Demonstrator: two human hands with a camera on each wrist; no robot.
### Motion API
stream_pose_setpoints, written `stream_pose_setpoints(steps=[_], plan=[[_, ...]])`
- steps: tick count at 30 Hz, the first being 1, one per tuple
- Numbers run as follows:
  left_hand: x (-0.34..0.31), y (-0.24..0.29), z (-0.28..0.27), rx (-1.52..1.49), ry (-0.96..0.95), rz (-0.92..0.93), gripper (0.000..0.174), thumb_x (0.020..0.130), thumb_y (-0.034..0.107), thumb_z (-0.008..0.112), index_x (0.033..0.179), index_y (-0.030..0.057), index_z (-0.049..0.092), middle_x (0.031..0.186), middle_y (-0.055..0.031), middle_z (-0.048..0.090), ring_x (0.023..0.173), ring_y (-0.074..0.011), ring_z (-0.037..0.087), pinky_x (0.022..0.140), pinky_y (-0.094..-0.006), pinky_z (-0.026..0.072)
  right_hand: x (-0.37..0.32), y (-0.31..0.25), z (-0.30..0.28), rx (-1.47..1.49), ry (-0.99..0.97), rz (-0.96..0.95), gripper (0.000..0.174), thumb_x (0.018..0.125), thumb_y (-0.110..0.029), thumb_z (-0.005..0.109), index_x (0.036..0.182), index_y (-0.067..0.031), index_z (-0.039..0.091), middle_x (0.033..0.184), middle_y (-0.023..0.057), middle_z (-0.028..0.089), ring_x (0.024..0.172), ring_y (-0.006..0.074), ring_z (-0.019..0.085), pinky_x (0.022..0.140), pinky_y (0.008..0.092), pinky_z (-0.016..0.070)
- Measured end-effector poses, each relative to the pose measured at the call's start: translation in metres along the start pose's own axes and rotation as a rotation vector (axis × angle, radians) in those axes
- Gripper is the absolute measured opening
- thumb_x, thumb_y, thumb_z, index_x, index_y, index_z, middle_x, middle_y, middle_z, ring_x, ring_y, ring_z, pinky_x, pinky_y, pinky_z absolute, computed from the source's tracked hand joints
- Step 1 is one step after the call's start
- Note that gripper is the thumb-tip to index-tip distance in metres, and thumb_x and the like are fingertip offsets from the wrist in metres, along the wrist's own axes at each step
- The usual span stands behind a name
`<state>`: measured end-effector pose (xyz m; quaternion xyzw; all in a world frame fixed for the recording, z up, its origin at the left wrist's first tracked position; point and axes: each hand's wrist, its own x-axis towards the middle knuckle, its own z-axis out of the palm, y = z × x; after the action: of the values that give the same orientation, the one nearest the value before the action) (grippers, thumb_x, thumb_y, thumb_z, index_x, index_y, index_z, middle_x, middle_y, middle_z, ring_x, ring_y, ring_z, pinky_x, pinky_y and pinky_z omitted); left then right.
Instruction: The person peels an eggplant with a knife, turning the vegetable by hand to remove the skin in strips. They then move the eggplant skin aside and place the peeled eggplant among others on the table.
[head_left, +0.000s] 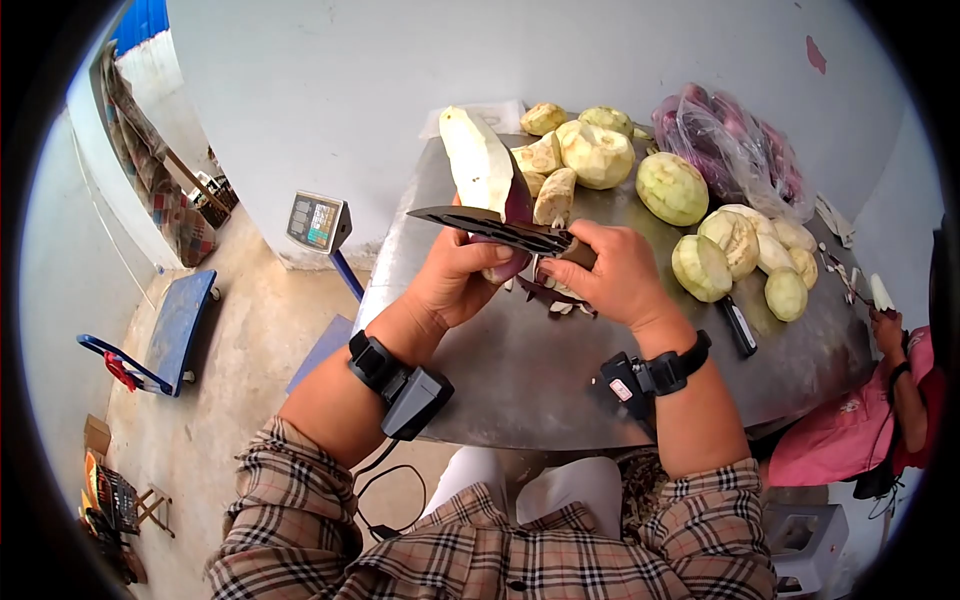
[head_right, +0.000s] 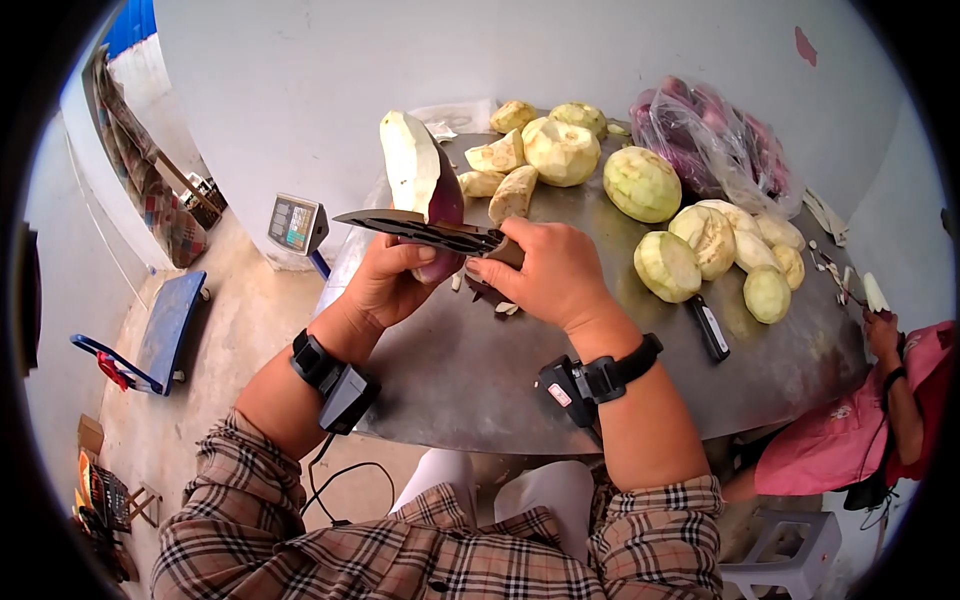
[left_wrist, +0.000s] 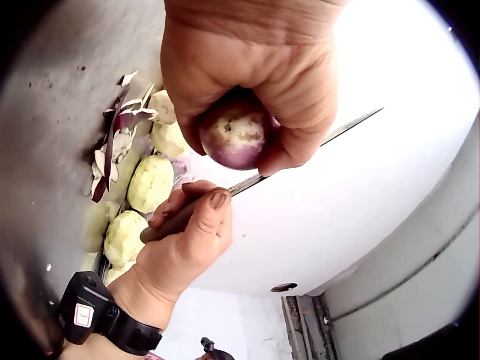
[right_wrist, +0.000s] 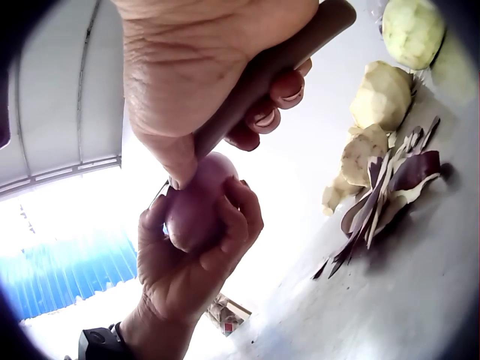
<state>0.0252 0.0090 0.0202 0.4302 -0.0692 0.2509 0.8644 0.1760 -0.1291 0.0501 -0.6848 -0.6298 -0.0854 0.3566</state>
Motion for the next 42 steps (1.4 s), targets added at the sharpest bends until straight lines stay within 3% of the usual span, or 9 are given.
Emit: stream_pose_setpoints(steps=[2,5,8,11,20,29,32,36,42], plan=[[-0.001,0.000,0.000,0.063,0.009,0.015,0.029,0.072,0.003,0.066,0.099,-0.0006,0.057,0.080,-0.0018,0.057,0.061,-0.0094,0.043,0.060,-0.0233,0.0387,0.000,0.002,0.000,0.023,0.006,0.011,0.041,0.072,-0.045,0.072,0.074,-0.0061,0.059,0.065,0.0144,0.061,0.063,0.0349,0.060,0.056,0.0421,0.0465],[0.001,-0.001,-0.011,0.040,-0.053,-0.033,0.038,0.071,0.003,0.066,0.108,0.0009,0.054,0.089,-0.0039,0.059,0.071,-0.0121,0.051,0.068,-0.0262,0.0445,0.000,0.003,-0.003,0.004,0.003,0.029,0.041,0.072,-0.046,0.072,0.076,-0.0064,0.060,0.066,0.0141,0.061,0.064,0.0348,0.060,0.057,0.0418,0.0468],[-0.001,0.001,-0.002,0.075,0.056,-0.012,0.049,0.070,0.005,0.067,0.117,0.0033,0.050,0.101,-0.0069,0.058,0.088,-0.0177,0.057,0.079,-0.0318,0.0486,0.000,0.007,-0.005,0.023,0.020,0.047,0.041,0.072,-0.046,0.072,0.079,-0.0067,0.062,0.068,0.0137,0.063,0.066,0.0346,0.061,0.057,0.0416,0.0473],[-0.002,0.000,-0.006,0.076,0.062,-0.032,0.060,0.069,0.007,0.069,0.124,0.0066,0.045,0.112,-0.0094,0.056,0.102,-0.0232,0.056,0.085,-0.0367,0.0493,-0.001,0.010,-0.006,0.032,0.025,0.056,0.042,0.072,-0.047,0.072,0.083,-0.0070,0.064,0.070,0.0136,0.064,0.067,0.0345,0.061,0.058,0.0413,0.0478],[-0.002,0.003,-0.006,0.035,0.002,-0.056,0.070,0.068,0.008,0.069,0.131,0.0088,0.039,0.117,-0.0120,0.054,0.107,-0.0251,0.055,0.085,-0.0379,0.0498,0.000,0.013,-0.013,-0.005,-0.002,0.102,0.044,0.072,-0.048,0.072,0.086,-0.0073,0.066,0.070,0.0137,0.064,0.068,0.0342,0.061,0.059,0.0410,0.0479],[-0.004,0.006,-0.006,0.151,-0.033,-0.106,0.076,0.071,0.033,0.080,0.130,0.0068,0.041,0.119,-0.0095,0.054,0.108,-0.0228,0.056,0.084,-0.0394,0.0538,0.000,0.009,-0.012,-0.028,0.065,-0.032,0.041,0.071,-0.045,0.073,0.083,-0.0069,0.064,0.066,0.0127,0.062,0.064,0.0336,0.060,0.056,0.0407,0.0472],[-0.001,0.009,-0.002,0.183,-0.038,-0.168,0.069,0.071,0.025,0.080,0.127,0.0041,0.045,0.118,-0.0085,0.056,0.106,-0.0213,0.057,0.087,-0.0368,0.0517,0.000,0.009,-0.011,-0.074,0.067,-0.058,0.040,0.071,-0.045,0.073,0.078,-0.0066,0.062,0.064,0.0129,0.061,0.062,0.0337,0.060,0.056,0.0413,0.0468],[-0.001,0.000,0.004,0.268,-0.024,-0.160,0.052,0.072,0.004,0.075,0.119,0.0006,0.052,0.110,-0.0080,0.060,0.099,-0.0195,0.058,0.087,-0.0351,0.0482,-0.001,-0.001,-0.009,-0.077,0.017,-0.077,0.040,0.071,-0.044,0.073,0.075,-0.0062,0.061,0.061,0.0133,0.060,0.061,0.0342,0.060,0.055,0.0423,0.0466],[-0.002,-0.004,0.004,0.225,-0.012,-0.193,0.061,0.070,0.004,0.074,0.124,0.0016,0.047,0.113,-0.0087,0.059,0.100,-0.0206,0.059,0.089,-0.0350,0.0494,-0.001,0.003,-0.007,-0.062,0.040,-0.064,0.040,0.071,-0.045,0.072,0.076,-0.0064,0.062,0.061,0.0123,0.060,0.060,0.0340,0.060,0.055,0.0424,0.0471]])
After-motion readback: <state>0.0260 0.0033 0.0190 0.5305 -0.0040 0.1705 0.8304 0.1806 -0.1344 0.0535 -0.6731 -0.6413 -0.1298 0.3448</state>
